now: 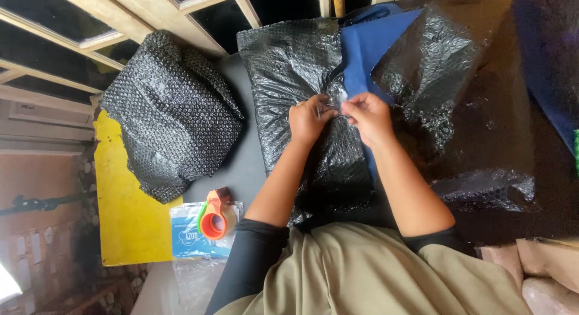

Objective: The person places a card into a blue bag containing a white pillow, zips it shut, and then cleans the bag using a duster. They then wrap the blue bag in black bubble wrap and secure it with tape.

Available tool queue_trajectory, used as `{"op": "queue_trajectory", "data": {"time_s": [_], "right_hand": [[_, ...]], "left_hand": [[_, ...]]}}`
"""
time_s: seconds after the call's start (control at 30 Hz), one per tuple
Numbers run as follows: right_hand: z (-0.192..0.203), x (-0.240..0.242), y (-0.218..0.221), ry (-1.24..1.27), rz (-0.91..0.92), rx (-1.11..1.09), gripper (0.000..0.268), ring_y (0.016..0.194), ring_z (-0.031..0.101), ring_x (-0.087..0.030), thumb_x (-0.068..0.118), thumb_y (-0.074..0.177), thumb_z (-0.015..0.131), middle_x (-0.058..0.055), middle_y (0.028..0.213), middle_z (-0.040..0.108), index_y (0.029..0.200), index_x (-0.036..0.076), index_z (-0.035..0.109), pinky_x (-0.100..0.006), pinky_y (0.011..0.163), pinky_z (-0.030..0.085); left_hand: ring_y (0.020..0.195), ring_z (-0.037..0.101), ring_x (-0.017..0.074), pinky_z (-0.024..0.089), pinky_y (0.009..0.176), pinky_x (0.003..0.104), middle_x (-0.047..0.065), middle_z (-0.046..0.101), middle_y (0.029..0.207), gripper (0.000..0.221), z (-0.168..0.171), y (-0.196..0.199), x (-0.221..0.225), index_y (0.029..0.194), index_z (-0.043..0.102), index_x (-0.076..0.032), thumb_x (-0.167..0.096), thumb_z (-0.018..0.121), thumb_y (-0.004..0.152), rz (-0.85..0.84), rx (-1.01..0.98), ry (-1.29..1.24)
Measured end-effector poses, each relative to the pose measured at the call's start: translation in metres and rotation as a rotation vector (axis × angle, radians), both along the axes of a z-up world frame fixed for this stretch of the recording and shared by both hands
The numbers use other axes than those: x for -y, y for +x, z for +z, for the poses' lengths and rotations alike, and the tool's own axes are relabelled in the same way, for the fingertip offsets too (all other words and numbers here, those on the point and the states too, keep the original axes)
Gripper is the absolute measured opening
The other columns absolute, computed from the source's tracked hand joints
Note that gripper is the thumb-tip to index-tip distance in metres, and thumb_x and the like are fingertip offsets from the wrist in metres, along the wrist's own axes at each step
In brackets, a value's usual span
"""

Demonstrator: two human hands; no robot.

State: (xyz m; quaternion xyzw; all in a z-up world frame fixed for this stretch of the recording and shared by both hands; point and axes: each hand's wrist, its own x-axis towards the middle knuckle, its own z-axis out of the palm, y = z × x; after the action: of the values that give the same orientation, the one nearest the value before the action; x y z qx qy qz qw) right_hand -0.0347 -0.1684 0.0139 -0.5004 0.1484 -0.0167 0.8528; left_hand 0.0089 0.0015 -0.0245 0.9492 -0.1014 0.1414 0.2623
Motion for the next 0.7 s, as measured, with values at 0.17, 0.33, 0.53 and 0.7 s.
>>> {"op": "queue_trajectory", "data": {"time_s": [0.17, 0.33, 0.53, 0.7], "right_hand": [[-0.011, -0.012, 0.012, -0.365, -0.042, -0.118, 0.027, 0.050, 0.065, -0.010, 0.017, 0.085, 0.087, -0.012, 0.077, 0.073, 0.094, 0.007, 0.064, -0.018, 0.046, 0.053], [0.002, -0.018, 0.006, -0.532, -0.075, -0.111, 0.022, 0.049, 0.069, -0.016, 0.013, 0.085, 0.086, -0.014, 0.075, 0.074, 0.092, 0.005, 0.067, -0.023, 0.044, 0.056], [-0.004, -0.021, 0.012, -0.853, -0.072, -0.067, 0.021, 0.057, 0.072, -0.016, 0.015, 0.080, 0.086, -0.009, 0.075, 0.074, 0.085, 0.005, 0.069, -0.025, 0.051, 0.057], [-0.011, -0.019, 0.021, -1.146, -0.013, -0.082, 0.021, 0.066, 0.074, -0.019, 0.026, 0.078, 0.086, -0.001, 0.070, 0.074, 0.079, 0.012, 0.070, -0.029, 0.060, 0.059]], "left_hand": [[0.079, 0.071, 0.0188, 0.046, 0.078, 0.036, -0.014, 0.074, 0.073, 0.046, 0.019, -0.008, -0.001, 0.106, 0.069, -0.030, -0.045, 0.089, 0.067, -0.030, -0.041, -0.086], [0.078, 0.071, 0.0196, 0.045, 0.079, 0.036, -0.012, 0.074, 0.072, 0.049, 0.031, -0.014, 0.003, 0.106, 0.068, -0.027, -0.047, 0.089, 0.067, -0.014, -0.056, -0.114], [0.079, 0.071, 0.0208, 0.046, 0.079, 0.036, -0.009, 0.074, 0.072, 0.051, 0.024, -0.014, 0.001, 0.108, 0.070, -0.025, -0.046, 0.090, 0.067, -0.001, -0.047, -0.062], [0.080, 0.071, 0.0216, 0.047, 0.080, 0.037, -0.006, 0.075, 0.075, 0.053, 0.022, -0.011, -0.001, 0.113, 0.069, -0.030, -0.051, 0.088, 0.068, -0.014, -0.065, -0.023]]}}
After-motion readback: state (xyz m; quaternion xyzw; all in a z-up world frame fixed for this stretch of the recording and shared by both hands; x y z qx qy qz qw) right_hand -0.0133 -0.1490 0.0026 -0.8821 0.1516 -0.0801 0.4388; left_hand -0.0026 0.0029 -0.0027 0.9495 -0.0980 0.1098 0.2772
